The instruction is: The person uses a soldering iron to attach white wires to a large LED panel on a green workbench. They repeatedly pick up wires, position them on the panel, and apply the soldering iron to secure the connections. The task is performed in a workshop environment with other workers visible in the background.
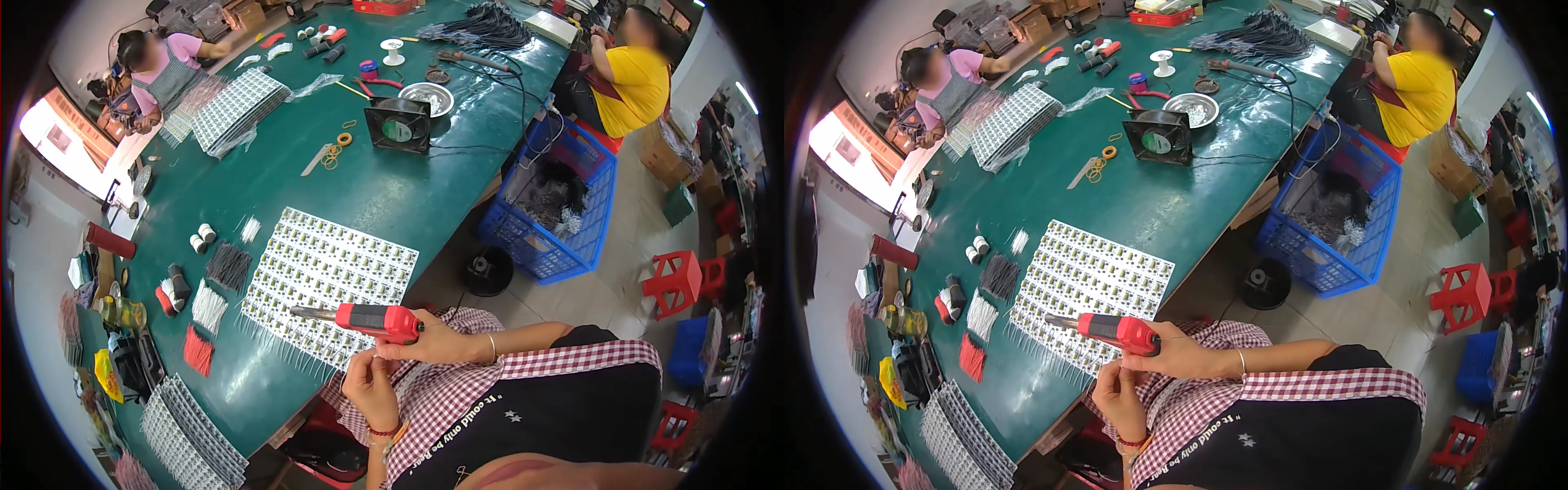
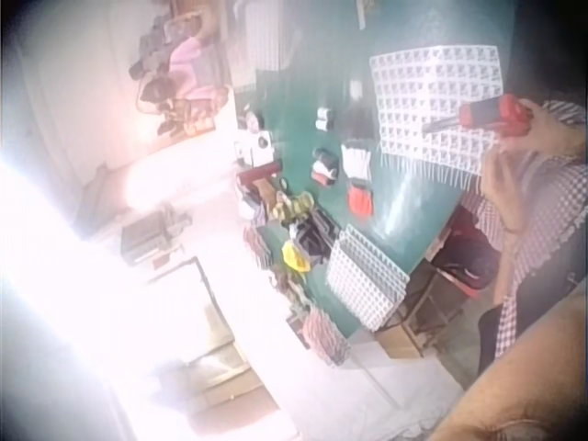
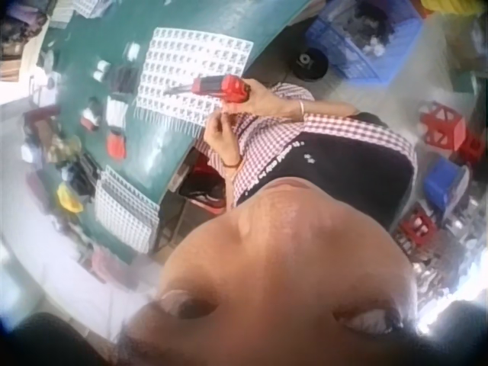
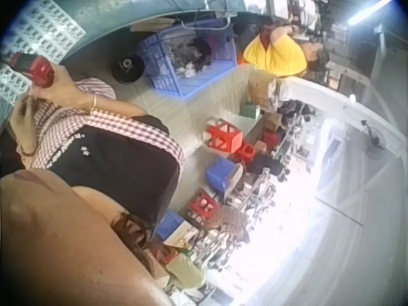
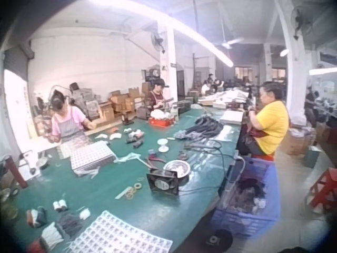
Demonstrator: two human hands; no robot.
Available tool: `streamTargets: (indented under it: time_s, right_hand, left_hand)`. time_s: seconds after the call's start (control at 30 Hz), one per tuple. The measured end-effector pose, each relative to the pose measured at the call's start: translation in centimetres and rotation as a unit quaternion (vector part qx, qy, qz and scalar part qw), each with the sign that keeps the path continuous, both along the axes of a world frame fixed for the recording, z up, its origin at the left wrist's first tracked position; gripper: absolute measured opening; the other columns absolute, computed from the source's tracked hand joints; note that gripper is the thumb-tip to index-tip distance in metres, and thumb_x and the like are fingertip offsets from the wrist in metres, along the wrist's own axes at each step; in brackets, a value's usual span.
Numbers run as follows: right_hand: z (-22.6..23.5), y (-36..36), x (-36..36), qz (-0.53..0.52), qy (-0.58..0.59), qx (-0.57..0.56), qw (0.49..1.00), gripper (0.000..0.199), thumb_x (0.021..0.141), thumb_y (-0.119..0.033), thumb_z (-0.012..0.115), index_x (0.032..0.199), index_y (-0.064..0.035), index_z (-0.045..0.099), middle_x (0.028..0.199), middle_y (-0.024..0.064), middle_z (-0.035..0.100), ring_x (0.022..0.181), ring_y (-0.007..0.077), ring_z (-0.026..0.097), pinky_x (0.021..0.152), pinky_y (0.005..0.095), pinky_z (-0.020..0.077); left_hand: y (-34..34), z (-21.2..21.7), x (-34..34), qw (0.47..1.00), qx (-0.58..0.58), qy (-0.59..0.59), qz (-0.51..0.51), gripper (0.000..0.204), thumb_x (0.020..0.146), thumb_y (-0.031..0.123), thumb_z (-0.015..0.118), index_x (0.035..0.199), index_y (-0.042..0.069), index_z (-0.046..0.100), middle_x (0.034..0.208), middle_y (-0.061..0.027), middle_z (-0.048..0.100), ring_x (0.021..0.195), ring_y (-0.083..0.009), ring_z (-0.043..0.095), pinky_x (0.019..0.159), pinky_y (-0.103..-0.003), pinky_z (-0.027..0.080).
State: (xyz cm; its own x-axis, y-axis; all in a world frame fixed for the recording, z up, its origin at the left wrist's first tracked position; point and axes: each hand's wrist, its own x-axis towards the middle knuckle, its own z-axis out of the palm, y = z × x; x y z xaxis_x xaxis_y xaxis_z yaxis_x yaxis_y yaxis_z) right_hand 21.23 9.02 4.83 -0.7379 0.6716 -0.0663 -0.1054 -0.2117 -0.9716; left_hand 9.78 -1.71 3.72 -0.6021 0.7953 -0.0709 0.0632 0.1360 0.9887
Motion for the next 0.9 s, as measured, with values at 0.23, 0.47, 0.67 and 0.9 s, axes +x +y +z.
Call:
streamTargets:
  time_s: [0.23, 0.47, 0.67, 0.9]
  right_hand:
    - [0.6, 0.2, 0.1, 0.009, -0.031, 0.054, 0.998, 0.031, 0.089, -0.020, 0.073, 0.112, -0.0032, 0.060, 0.090, 0.0020, 0.067, 0.083, 0.0080, 0.059, 0.076, 0.0276, 0.0502]
    - [0.4, 0.0, 0.1, 0.008, -0.016, -0.102, 0.995, 0.034, 0.088, -0.022, 0.077, 0.109, -0.0009, 0.061, 0.094, 0.0033, 0.068, 0.088, 0.0093, 0.062, 0.080, 0.0275, 0.0523]
    - [0.1, -0.4, -0.3, 0.030, -0.021, -0.094, 0.995, 0.033, 0.087, -0.017, 0.077, 0.111, -0.0010, 0.061, 0.096, 0.0051, 0.068, 0.088, 0.0106, 0.064, 0.080, 0.0278, 0.0536]
    - [0.2, -0.3, -0.9, -0.017, -0.060, 0.100, 0.993, 0.045, 0.084, -0.012, 0.068, 0.127, -0.0033, 0.057, 0.103, 0.0169, 0.068, 0.095, 0.0218, 0.066, 0.086, 0.0342, 0.0518]
  left_hand:
    - [-0.2, -0.9, -0.4, 0.997, 0.015, 0.072, -0.015, 0.009, 0.096, 0.003, 0.062, 0.096, -0.006, 0.066, 0.080, -0.0040, 0.063, 0.068, -0.0074, 0.058, 0.062, -0.022, 0.048]
    - [-0.4, 1.1, -0.9, 0.987, -0.002, 0.153, -0.044, 0.008, 0.088, -0.003, 0.064, 0.095, -0.003, 0.069, 0.075, -0.0088, 0.065, 0.065, -0.0155, 0.064, 0.060, -0.028, 0.049]
    - [-1.0, 0.9, -0.7, 0.999, -0.009, 0.042, -0.017, 0.011, 0.087, -0.004, 0.064, 0.097, -0.004, 0.069, 0.078, -0.0106, 0.068, 0.063, -0.0144, 0.066, 0.058, -0.026, 0.049]
    - [-0.8, 0.1, -1.1, 0.994, -0.034, 0.101, -0.022, 0.013, 0.092, 0.001, 0.059, 0.093, -0.011, 0.066, 0.073, -0.0092, 0.066, 0.064, -0.0115, 0.061, 0.056, -0.023, 0.050]
